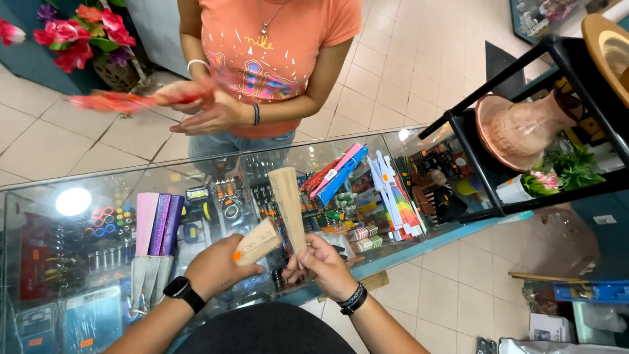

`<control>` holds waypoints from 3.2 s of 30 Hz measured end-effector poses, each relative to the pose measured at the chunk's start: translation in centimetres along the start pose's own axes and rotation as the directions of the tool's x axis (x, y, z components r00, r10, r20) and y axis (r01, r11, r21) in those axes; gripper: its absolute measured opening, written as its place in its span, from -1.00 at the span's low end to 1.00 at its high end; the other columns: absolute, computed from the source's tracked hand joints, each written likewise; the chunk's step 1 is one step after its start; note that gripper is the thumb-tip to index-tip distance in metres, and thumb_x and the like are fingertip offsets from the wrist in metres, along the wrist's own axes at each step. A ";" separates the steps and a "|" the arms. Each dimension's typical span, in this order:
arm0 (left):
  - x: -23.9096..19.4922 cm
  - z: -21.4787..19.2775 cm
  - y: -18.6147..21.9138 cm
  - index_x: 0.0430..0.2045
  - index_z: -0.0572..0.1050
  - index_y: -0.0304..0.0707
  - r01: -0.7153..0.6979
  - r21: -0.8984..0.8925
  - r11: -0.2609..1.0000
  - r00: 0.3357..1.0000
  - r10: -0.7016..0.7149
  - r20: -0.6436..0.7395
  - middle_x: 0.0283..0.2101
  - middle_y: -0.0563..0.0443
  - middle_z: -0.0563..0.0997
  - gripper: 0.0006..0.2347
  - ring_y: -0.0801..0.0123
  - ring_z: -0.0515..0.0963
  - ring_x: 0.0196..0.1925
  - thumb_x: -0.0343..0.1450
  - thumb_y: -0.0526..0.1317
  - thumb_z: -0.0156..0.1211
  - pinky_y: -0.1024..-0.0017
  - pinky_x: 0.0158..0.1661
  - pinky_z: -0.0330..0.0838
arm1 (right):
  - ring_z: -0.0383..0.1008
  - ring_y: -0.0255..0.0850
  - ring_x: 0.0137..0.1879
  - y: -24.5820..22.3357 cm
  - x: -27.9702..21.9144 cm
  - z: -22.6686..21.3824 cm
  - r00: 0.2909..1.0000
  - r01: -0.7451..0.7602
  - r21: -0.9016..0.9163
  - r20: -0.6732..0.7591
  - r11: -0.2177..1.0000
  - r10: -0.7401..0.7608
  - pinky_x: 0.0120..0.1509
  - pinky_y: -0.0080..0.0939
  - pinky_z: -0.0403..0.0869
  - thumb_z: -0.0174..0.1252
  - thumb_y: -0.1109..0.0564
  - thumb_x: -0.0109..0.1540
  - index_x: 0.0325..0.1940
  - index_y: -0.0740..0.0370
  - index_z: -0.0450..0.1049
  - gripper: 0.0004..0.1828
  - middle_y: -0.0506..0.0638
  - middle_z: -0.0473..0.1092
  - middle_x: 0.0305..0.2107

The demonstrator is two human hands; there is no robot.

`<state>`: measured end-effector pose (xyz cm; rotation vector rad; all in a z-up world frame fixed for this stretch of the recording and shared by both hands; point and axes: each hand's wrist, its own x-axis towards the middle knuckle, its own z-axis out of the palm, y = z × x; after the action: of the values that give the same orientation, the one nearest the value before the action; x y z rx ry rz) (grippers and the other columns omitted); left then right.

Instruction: Organizing and inspecting various small items like fans and wooden sticks on a glass display counter

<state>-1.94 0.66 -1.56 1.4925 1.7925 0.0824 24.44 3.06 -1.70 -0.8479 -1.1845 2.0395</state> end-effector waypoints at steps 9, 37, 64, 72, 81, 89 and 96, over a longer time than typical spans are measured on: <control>-2.0 -3.5 3.2 -0.08 0.53 -0.16 -0.493 -0.479 0.726 0.865 0.349 -0.361 -0.08 0.05 0.70 -0.65 0.43 0.65 -0.02 0.35 0.01 0.30 0.45 0.01 0.46 | 0.65 -0.09 -0.21 -2.1 1.3 5.0 0.993 0.084 -0.259 -0.057 0.962 -0.102 -0.20 -0.22 0.65 0.12 0.27 0.33 -0.09 0.31 0.39 -0.90 0.19 0.58 -0.29; -2.9 0.3 3.7 -0.23 0.61 -0.59 -0.231 -0.971 0.060 0.972 -0.033 -0.234 -0.25 -0.37 0.74 -0.83 0.04 0.76 -0.23 0.35 -0.42 0.29 0.28 -0.13 0.71 | 0.43 -0.29 -0.42 -4.1 5.1 0.0 0.516 0.580 -0.265 -0.612 0.770 -0.599 -0.43 -0.30 0.47 0.24 0.10 0.29 -0.21 0.22 0.40 -0.82 -0.04 0.40 -0.48; -5.3 0.3 8.3 -0.33 0.54 -0.17 -0.416 -0.624 0.662 0.874 0.481 -0.072 -0.45 0.19 0.64 -0.85 0.63 0.59 -0.42 0.47 -0.11 0.19 0.58 -0.35 0.50 | 0.49 -0.19 -0.19 -11.5 8.1 -0.6 0.278 0.722 -0.125 -0.848 0.680 -0.451 -0.07 -0.16 0.51 0.08 0.03 0.38 -0.18 0.14 0.42 -0.85 0.02 0.48 -0.31; -5.7 -0.7 8.9 -0.35 0.60 -0.10 -0.509 -0.545 0.667 0.824 0.559 -0.086 -0.35 0.23 0.79 -0.82 0.59 0.74 -0.40 0.48 -0.09 0.07 0.58 -0.28 0.64 | 0.46 -0.26 -0.24 -12.4 8.3 -0.5 0.216 0.697 -0.233 -0.833 0.678 -0.509 -0.13 -0.22 0.47 0.09 0.00 0.37 -0.26 0.14 0.39 -0.80 -0.03 0.45 -0.39; -4.6 -1.2 6.2 -0.17 0.62 -0.02 -0.552 -0.551 0.625 0.723 0.689 0.057 -0.25 0.22 0.67 -0.82 0.59 0.65 -0.29 0.41 -0.10 0.31 0.61 -0.24 0.58 | 0.53 -0.15 -0.06 -15.5 7.3 -0.6 0.518 0.660 -0.046 -0.694 0.749 -0.500 0.07 -0.18 0.50 0.00 0.08 0.40 -0.02 0.35 0.51 -0.71 0.15 0.54 -0.15; -2.7 2.9 2.1 -0.42 0.66 -0.07 -0.370 -0.595 0.714 0.902 0.429 -0.045 -0.49 0.27 0.67 -0.94 0.68 0.40 -0.54 0.44 -0.18 0.33 0.63 -0.46 0.33 | 0.49 -0.31 -0.20 -24.1 -0.7 2.7 0.602 0.651 -0.403 -0.243 0.643 -0.761 -0.07 -0.39 0.42 0.23 -0.02 0.31 -0.19 0.24 0.44 -0.74 0.01 0.52 -0.26; -3.9 0.4 3.2 -0.37 0.69 -0.12 -0.177 -0.656 0.734 0.939 0.326 0.112 -0.51 0.23 0.54 -0.88 0.65 0.34 -0.53 0.51 -0.17 0.27 0.62 -0.43 0.19 | 0.31 0.06 -0.36 -29.8 -1.3 -0.4 0.431 0.243 0.473 0.729 0.847 -0.531 -0.48 -0.01 0.51 -0.26 0.17 0.48 0.13 0.44 0.25 -0.72 0.19 0.24 -0.29</control>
<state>0.82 -1.84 1.81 1.1660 1.1852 0.5888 31.30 14.28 25.12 0.6860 -1.2986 2.1329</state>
